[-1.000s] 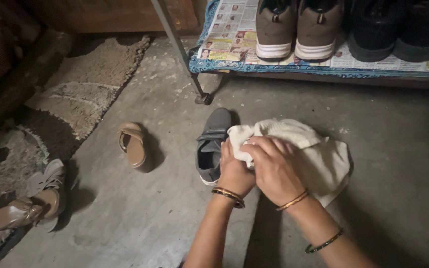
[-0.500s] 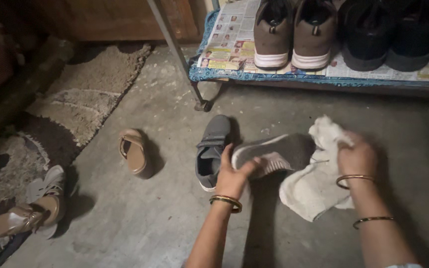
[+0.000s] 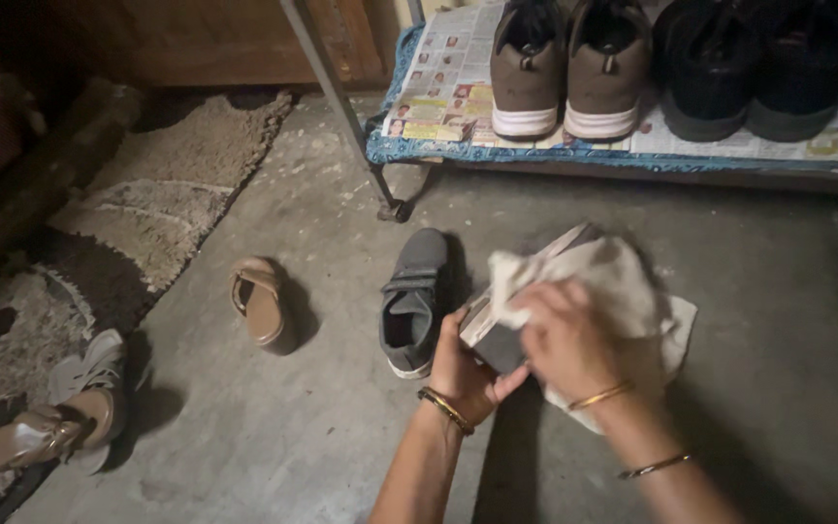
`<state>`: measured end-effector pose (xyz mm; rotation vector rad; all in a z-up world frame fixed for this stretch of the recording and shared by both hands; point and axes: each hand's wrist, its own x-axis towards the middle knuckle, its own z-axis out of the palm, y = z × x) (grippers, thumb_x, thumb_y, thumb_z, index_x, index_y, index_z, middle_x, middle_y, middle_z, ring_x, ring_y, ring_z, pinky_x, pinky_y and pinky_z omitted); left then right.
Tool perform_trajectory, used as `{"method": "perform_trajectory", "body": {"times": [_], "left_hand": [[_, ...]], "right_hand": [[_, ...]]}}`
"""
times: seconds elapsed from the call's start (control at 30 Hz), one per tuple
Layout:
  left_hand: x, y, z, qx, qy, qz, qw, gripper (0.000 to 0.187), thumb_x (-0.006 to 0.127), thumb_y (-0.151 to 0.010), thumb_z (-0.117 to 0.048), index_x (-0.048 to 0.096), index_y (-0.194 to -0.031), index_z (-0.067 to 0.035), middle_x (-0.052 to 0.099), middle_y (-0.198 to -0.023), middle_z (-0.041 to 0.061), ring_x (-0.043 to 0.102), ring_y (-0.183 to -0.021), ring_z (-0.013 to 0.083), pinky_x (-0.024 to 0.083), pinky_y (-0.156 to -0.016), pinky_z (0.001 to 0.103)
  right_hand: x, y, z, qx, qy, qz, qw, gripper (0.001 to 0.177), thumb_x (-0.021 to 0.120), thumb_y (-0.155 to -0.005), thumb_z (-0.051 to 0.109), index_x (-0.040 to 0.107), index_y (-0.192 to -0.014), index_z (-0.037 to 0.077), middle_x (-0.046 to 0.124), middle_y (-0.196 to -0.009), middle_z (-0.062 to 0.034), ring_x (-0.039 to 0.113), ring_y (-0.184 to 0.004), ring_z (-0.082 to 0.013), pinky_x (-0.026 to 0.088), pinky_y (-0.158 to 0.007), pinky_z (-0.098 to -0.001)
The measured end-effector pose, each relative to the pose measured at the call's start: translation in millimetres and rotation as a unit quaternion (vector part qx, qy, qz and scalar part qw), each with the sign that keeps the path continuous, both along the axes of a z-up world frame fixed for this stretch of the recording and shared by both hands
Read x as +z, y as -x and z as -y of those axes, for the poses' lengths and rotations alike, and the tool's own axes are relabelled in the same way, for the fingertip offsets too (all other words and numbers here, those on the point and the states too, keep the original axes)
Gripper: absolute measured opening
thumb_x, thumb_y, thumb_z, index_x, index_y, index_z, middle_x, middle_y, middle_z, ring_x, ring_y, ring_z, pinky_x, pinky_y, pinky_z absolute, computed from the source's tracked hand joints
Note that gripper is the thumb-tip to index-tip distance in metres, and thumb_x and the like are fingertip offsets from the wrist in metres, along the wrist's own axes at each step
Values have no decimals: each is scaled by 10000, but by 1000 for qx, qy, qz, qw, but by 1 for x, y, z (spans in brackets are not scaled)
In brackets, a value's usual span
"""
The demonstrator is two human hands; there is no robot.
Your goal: The person sits on the floor and wipes a pair of gray sneakers with a white cloth. They clean the upper, sides, and soles of each shoe one at a time, then place them back on the floor.
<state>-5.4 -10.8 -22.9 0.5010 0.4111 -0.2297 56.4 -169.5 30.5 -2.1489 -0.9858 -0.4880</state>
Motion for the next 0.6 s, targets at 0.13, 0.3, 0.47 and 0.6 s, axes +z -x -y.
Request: {"method": "perform_trajectory", "body": {"times": [0.13, 0.3, 0.47, 0.6], "left_hand": [[-8, 3, -8, 35, 15, 55, 998, 698, 460, -941, -695, 630, -1317, -132, 697, -1163, 88, 742, -937, 253, 649, -697, 384], [-2, -1, -8, -50, -19, 10, 999, 681, 496, -910, -687, 644, -1315, -161, 713, -1165, 107, 731, -847, 301, 633, -676, 385], [-3, -6, 7, -89, -87, -36, 992, 721, 546, -855, -705, 657, -1311, -157, 719, -1151, 114, 728, -833, 323, 619, -656, 388], [-13, -5, 0, -34, -21, 11, 999, 721, 488, -934, -665, 625, -1320, -71, 704, -1155, 142, 736, -895, 304, 648, -748, 404]], "right_hand": [[-3, 20, -17, 114, 16, -4, 993, 210, 621, -768, 118, 749, -932, 146, 701, -1056, -20, 631, -1060, -273, 514, -908, -423], [-4, -13, 8, 48, -29, 69, 996, 212, 634, -745, 132, 741, -929, 141, 682, -1081, -62, 614, -1049, -288, 505, -940, -445], [2, -30, 35, -171, 3, -24, 985, 170, 646, -808, 84, 751, -933, 132, 691, -1102, -86, 599, -1046, -339, 487, -882, -455], [0, 5, -5, -33, -21, 12, 999, 151, 690, -695, 116, 733, -836, 144, 695, -984, -42, 611, -1009, -319, 474, -933, -465]]}}
